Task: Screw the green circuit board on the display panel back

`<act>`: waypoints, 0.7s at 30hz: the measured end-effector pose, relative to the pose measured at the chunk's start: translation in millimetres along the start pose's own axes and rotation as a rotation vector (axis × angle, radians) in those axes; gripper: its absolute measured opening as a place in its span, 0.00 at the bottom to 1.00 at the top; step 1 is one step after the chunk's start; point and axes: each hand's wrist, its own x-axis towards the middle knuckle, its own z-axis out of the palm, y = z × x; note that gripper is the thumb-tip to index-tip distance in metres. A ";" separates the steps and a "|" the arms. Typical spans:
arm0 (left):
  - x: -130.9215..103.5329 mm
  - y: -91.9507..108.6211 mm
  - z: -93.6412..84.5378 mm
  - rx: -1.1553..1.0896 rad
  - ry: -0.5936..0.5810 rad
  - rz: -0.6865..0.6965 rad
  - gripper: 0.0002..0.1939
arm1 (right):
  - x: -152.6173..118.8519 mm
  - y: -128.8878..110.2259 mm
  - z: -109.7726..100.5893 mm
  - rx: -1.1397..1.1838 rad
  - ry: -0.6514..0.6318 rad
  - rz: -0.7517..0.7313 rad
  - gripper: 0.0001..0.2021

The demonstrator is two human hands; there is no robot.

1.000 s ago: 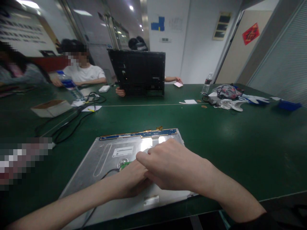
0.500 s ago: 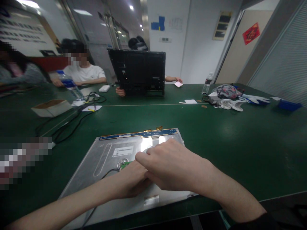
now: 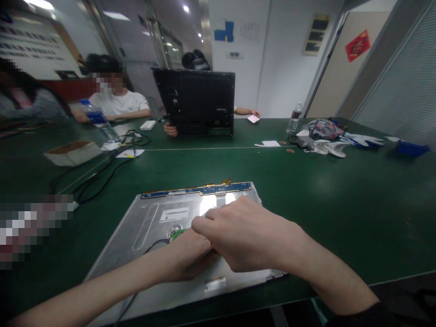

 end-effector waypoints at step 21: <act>-0.4 -1.4 4.5 -0.049 0.010 0.043 0.08 | -1.8 1.6 1.0 -0.037 0.015 -0.006 0.05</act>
